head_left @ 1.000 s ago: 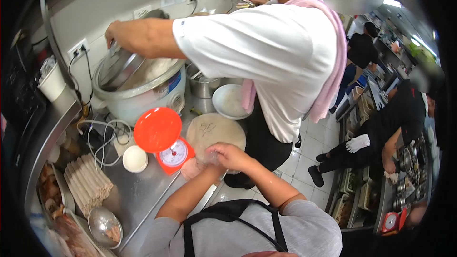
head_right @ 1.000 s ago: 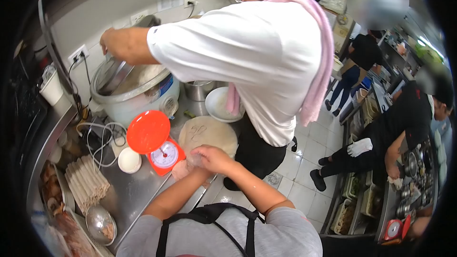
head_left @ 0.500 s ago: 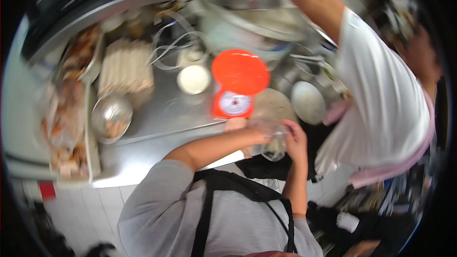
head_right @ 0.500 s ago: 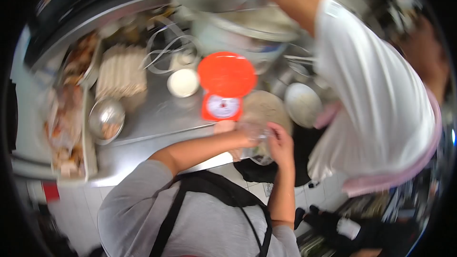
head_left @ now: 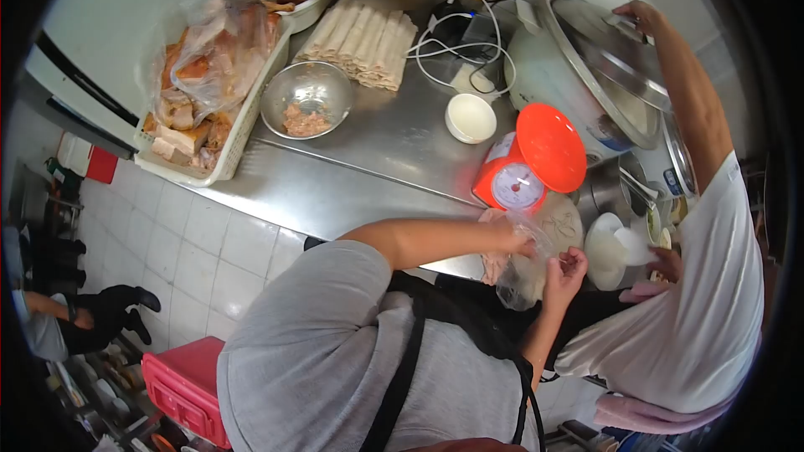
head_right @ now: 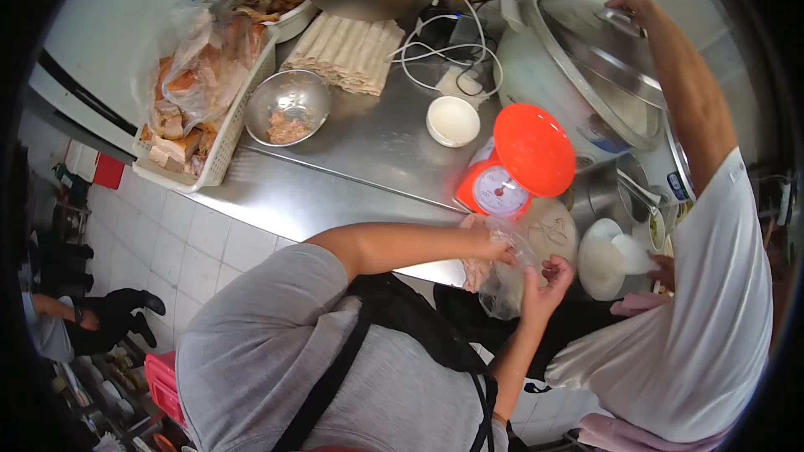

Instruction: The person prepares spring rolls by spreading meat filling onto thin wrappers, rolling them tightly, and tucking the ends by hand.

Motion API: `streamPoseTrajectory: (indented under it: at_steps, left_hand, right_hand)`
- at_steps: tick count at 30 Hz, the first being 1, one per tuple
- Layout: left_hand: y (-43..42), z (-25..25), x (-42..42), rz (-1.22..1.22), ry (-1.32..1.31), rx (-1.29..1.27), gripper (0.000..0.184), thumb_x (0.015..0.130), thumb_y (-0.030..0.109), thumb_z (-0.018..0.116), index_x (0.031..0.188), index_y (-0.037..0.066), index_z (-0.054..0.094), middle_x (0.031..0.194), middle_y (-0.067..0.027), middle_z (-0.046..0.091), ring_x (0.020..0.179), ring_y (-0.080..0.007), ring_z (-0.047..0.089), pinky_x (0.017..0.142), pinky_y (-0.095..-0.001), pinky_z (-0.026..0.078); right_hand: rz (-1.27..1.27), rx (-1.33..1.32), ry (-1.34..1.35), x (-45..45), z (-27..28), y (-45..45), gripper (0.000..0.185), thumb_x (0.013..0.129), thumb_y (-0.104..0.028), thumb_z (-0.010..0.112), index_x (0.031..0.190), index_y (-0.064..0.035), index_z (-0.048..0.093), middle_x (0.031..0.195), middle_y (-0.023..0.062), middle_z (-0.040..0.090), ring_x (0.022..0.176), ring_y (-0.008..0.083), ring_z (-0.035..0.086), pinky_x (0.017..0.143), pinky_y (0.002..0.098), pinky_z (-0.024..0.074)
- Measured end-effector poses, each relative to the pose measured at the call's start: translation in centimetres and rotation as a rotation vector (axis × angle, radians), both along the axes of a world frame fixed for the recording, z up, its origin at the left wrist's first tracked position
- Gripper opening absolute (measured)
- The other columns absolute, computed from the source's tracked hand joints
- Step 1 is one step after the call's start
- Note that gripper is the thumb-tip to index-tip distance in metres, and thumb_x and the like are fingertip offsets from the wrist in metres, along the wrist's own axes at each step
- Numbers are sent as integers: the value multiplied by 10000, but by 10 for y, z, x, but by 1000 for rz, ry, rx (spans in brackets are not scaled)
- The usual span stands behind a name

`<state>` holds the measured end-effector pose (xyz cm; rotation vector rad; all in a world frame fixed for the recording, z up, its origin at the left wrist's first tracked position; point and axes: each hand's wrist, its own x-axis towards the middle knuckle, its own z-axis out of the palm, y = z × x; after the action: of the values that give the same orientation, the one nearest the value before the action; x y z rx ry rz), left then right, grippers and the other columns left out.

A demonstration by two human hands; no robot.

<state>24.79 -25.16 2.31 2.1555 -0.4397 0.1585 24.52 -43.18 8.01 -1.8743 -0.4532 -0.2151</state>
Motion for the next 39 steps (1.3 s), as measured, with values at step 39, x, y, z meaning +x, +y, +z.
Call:
streamPoseTrajectory:
  at_steps: [39]
  left_hand:
    - [34, 44, 19, 28, 571, -604, 139, 780, 133, 627, 801, -5, 627, 745, -49, 599, 715, -127, 561, 639, -266, 459]
  right_hand:
    - [-11, -362, 142, 6, -17, 14, 419, 646, -253, 759, 926, 9, 590, 884, 160, 599, 821, 260, 582, 737, 344, 465]
